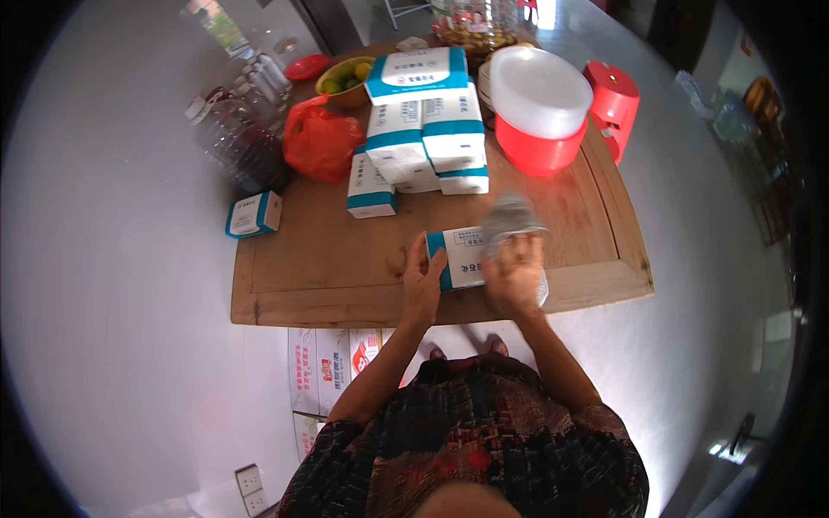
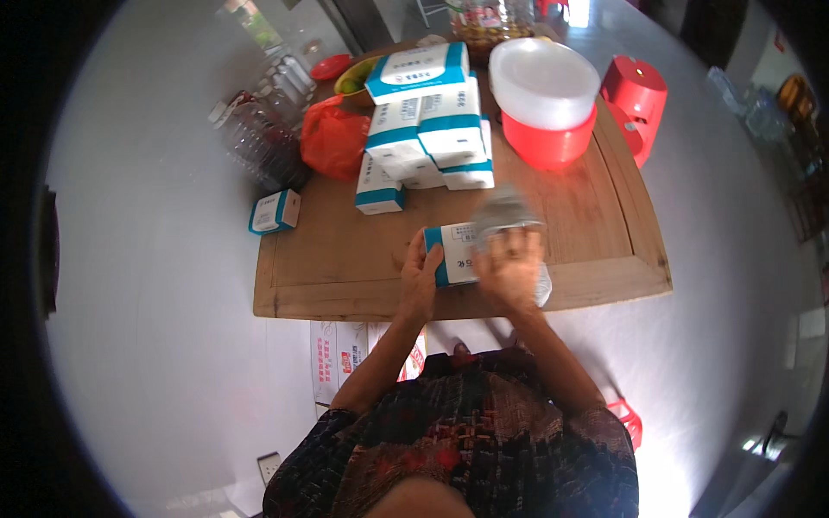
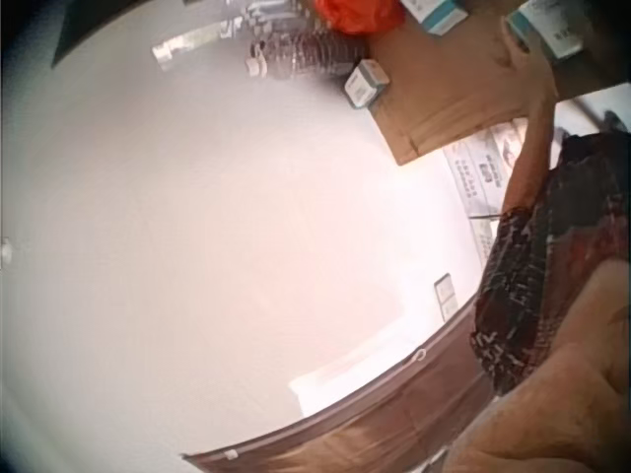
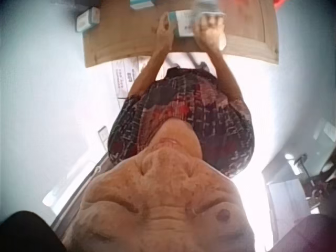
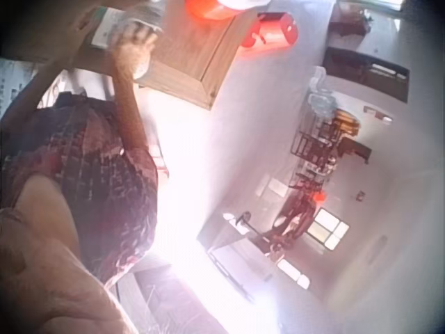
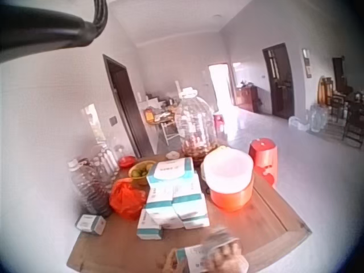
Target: The person wipes the surfaces of multiple small white and blue boxes using a grey cloth. They pick up each box individually, wipe it thoroughly, and place it back on the wooden table. The task involves repetitive handling of the boxes to clean them.
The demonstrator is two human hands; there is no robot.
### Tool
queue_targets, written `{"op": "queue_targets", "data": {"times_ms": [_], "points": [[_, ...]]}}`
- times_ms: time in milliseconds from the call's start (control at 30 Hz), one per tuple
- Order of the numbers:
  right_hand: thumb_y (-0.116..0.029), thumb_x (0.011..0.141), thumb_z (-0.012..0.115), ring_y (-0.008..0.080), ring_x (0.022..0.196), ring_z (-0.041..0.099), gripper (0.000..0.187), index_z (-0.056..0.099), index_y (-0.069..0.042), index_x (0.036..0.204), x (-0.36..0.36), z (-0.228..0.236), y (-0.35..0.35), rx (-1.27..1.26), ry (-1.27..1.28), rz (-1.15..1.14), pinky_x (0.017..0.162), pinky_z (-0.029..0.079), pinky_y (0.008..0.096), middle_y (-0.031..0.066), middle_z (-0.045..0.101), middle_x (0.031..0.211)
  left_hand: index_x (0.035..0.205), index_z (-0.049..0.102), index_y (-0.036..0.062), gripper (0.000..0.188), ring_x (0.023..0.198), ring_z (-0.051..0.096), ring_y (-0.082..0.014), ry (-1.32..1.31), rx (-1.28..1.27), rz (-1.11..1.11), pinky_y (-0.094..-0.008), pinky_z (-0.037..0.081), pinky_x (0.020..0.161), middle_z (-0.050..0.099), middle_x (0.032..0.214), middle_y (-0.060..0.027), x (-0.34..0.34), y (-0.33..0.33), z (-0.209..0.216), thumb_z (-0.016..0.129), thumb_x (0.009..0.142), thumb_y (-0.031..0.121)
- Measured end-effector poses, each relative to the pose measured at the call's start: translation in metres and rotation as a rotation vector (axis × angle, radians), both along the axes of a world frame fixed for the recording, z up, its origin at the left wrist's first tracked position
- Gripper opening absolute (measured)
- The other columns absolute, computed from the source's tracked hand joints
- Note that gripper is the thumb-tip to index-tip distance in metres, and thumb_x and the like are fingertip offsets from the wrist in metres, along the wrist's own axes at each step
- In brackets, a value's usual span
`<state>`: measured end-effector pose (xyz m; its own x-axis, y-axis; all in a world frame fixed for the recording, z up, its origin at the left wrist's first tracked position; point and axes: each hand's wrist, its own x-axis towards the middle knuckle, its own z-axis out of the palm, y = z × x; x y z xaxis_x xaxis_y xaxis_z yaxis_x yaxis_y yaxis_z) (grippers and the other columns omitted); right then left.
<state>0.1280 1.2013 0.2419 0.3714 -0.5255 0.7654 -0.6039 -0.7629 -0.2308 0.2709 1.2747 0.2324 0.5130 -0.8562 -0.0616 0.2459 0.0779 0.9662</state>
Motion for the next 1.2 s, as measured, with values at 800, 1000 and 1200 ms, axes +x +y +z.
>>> {"op": "queue_targets", "data": {"times_ms": [800, 1000, 1200], "points": [[-0.028, 0.084, 0.057, 0.0340, 0.129, 0.034, 0.035, 0.061, -0.012, 0.115, 0.058, 0.008, 0.055, 0.196, 0.245, 0.130, 0.103, 0.028, 0.0505, 0.0119, 0.046, 0.131, 0.129, 0.045, 0.0082, 0.062, 0.115, 0.050, -0.0203, 0.214, -0.333, -0.316, -0.0355, 0.039, 0.102, 0.052, 0.124, -0.0078, 0.027, 0.006, -0.022, 0.032, 0.095, 0.058], [-0.029, 0.085, 0.058, 0.0329, 0.121, 0.041, 0.029, 0.064, -0.015, 0.110, 0.061, 0.018, 0.036, 0.207, 0.225, 0.096, 0.097, 0.031, 0.0515, 0.0061, 0.052, 0.126, 0.135, 0.033, 0.0097, 0.065, 0.105, 0.057, -0.0224, 0.782, -0.003, -0.412, -0.0387, 0.051, 0.088, 0.053, 0.123, -0.0090, 0.054, -0.001, -0.042, 0.035, 0.093, 0.059], [-0.029, 0.087, 0.056, 0.0366, 0.116, 0.044, 0.029, 0.062, -0.021, 0.114, 0.023, -0.001, -0.022, 0.338, 0.136, -0.356, 0.092, 0.035, 0.0559, 0.0060, 0.051, 0.129, 0.123, 0.033, 0.0111, 0.051, 0.070, 0.061, -0.0148, 0.206, 0.172, -0.205, -0.0295, 0.054, 0.047, 0.057, 0.099, -0.0093, 0.021, -0.003, 0.005, 0.065, 0.086, 0.025]]}}
